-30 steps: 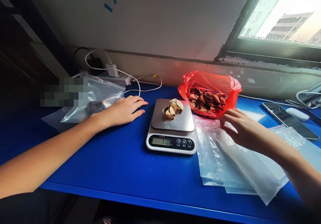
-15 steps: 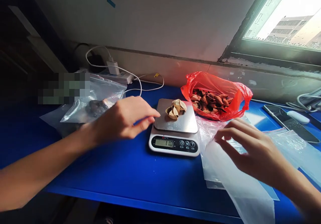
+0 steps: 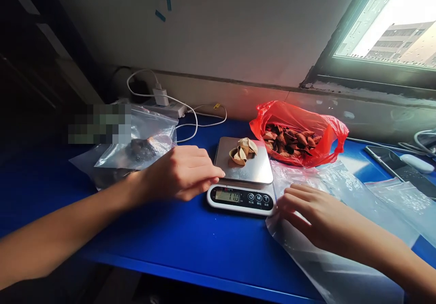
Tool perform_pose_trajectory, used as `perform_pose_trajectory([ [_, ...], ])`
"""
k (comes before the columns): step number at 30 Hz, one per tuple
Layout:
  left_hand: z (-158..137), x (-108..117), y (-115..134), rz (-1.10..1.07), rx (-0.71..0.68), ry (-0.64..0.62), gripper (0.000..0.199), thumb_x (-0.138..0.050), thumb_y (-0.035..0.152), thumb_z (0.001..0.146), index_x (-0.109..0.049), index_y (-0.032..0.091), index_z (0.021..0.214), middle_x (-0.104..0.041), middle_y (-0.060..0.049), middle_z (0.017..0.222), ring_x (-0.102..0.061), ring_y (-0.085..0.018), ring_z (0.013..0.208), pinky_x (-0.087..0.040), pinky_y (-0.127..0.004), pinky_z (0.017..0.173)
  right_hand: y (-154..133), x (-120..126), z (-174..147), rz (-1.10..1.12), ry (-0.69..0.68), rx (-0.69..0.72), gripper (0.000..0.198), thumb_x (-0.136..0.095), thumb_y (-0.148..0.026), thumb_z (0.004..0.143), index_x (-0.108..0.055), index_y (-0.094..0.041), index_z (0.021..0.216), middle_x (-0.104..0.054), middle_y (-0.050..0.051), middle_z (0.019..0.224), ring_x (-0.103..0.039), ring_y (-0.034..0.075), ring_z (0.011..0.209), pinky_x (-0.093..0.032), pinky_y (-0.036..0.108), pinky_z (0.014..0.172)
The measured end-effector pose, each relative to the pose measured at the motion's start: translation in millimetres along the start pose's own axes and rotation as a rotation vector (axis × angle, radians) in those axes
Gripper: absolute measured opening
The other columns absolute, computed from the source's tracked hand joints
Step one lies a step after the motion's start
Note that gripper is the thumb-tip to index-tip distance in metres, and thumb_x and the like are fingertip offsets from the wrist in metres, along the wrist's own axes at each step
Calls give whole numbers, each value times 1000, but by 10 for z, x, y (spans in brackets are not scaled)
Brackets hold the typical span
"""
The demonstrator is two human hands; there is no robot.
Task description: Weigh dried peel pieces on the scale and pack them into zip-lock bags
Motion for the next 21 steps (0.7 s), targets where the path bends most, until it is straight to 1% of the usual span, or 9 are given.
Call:
perform_pose_trajectory([
  [3, 15, -27, -7, -11, -14, 21, 23, -48, 15, 92, -70, 19, 101, -77, -5, 84, -66, -19, 72, -51, -32, 66, 64, -36, -42, -2, -91, -21, 21, -47, -20, 98, -63, -20, 85, -62, 3, 77, -56, 17, 67, -43, 30, 63],
  [6, 5, -58, -52, -28, -2, 26, 22, -50, 14, 93, -70, 18, 101, -77, -5, 84, -67, -18, 72, -51, -31, 66, 115, -51, -59, 7, -118, -44, 20, -47, -22, 99, -61, -20, 85, -62, 3, 79, -54, 17, 67, -43, 31, 62],
  [12, -49, -128, -130, -78, 73, -20, 20, -49, 14, 95, -68, 20, 101, -76, -3, 85, -67, -17, 75, -51, -29, 70, 126, -57, -41, 51, -151, -65, 19, -45, -20, 99, -59, -21, 85, -62, 2, 81, -54, 16, 68, -43, 30, 63],
  [14, -12, -100, -163, -54, 182, 31, 21, -47, 17, 96, -67, 20, 101, -76, -3, 86, -68, -17, 76, -51, -29, 72, 114, -54, -27, 57, -145, -73, 18, -46, -20, 98, -59, -21, 87, -62, 3, 82, -55, 17, 70, -44, 30, 64],
  [16, 83, -42, -236, -27, 380, 108, 21, -47, 26, 97, -66, 20, 105, -74, -4, 88, -68, -18, 78, -52, -30, 74, 103, -48, -5, 64, -128, -68, 17, -47, -20, 98, -59, -20, 87, -63, 2, 82, -56, 17, 71, -44, 30, 63],
  [17, 155, -19, -280, -21, 482, 128, 25, -48, 33, 97, -65, 19, 109, -74, -4, 91, -68, -19, 81, -52, -31, 76, 103, -42, 8, 73, -116, -61, 17, -47, -20, 98, -60, -21, 87, -63, 2, 82, -56, 17, 71, -44, 30, 63],
  [18, 243, -10, -324, -18, 569, 112, 31, -50, 40, 95, -63, 19, 114, -73, -5, 95, -69, -20, 86, -52, -32, 78, 113, -31, 21, 83, -96, -54, 17, -47, -21, 98, -60, -21, 88, -64, 2, 82, -57, 17, 71, -44, 30, 63],
  [19, 348, -15, -364, -11, 632, 65, 38, -51, 45, 93, -62, 19, 119, -73, -5, 100, -69, -22, 91, -52, -34, 80, 134, -14, 32, 89, -65, -47, 17, -47, -22, 99, -61, -21, 89, -64, 2, 81, -58, 17, 72, -44, 30, 64],
  [21, 578, -50, -430, 26, 687, -70, 45, -54, 53, 89, -62, 21, 120, -73, -5, 109, -68, -25, 99, -52, -36, 84, 217, 34, 42, 72, 22, -49, 17, -47, -25, 100, -61, -21, 91, -64, 2, 81, -59, 17, 73, -45, 31, 65],
])
Point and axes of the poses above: each hand's wrist, its own z-axis towards the middle knuckle, its own x-axis out of the back of the hand, y = z × x, the point moved 4 cm from there along z, towards the middle knuckle
